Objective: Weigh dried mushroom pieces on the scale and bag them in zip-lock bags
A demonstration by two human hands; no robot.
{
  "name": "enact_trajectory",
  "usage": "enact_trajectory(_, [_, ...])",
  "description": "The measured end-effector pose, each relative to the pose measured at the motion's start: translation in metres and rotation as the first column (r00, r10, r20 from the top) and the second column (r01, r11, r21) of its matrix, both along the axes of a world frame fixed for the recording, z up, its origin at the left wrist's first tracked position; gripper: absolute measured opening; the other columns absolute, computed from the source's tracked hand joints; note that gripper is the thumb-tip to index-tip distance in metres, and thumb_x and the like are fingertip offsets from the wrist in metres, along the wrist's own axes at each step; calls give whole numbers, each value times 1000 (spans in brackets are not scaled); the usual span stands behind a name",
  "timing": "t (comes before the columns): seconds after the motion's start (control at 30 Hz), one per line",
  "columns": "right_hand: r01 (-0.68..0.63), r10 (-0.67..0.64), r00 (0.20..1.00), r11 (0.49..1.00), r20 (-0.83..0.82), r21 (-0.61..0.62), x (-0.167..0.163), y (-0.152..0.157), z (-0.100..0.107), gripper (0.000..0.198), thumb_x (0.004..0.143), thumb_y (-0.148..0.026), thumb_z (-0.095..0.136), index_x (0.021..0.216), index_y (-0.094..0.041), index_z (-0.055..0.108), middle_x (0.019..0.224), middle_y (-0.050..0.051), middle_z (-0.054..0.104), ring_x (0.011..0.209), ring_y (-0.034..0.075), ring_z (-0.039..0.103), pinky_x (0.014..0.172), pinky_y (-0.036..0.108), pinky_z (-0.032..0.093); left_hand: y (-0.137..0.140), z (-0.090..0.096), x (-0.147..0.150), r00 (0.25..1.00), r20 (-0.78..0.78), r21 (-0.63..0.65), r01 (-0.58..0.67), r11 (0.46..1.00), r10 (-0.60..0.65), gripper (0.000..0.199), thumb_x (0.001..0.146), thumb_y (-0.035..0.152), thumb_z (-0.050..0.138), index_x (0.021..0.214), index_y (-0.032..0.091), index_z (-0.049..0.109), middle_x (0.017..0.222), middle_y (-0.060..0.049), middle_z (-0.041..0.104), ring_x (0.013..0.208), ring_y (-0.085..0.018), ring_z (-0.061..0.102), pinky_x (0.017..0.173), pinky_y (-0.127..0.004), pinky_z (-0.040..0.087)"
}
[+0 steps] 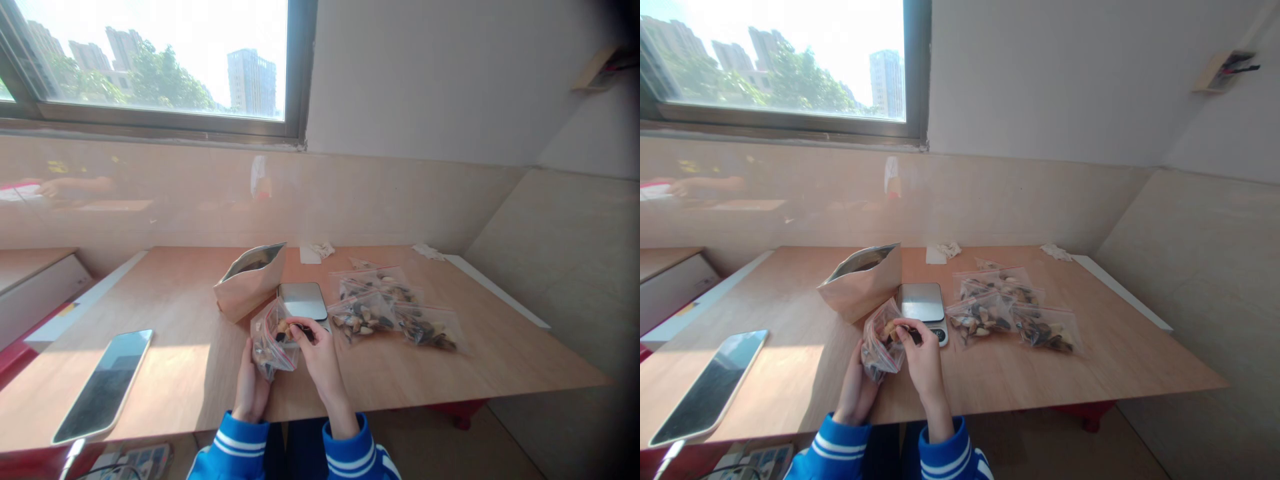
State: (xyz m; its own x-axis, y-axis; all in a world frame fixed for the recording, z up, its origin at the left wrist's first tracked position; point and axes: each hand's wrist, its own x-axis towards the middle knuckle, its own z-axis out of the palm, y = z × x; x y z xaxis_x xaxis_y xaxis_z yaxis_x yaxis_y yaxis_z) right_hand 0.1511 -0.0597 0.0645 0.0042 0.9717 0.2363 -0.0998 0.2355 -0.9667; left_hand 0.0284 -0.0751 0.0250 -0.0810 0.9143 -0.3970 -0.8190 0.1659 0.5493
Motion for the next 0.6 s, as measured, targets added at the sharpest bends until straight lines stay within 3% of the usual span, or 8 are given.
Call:
enact_trajectory(0.43, [-10,10,995,1000,-103,-2,-9,-6,12,24,85,-39,62,94,-18,69,93,5,71,83,17,64,78,30,50,0,5,-2,1000,18,113,-1,994,-1,39,89,28,49,122,11,60,118,-13,67,116,-25,59,102,-38,44])
enact_trajectory(0.6, [-2,16,984,997,-177,78,-9,4,41,21,85,-36,62,94,-18,67,94,5,71,88,17,64,80,29,51,1,-1,-3,1000,3,135,-22,991,22,41,87,28,54,124,13,59,118,-12,67,114,-24,60,103,-37,44])
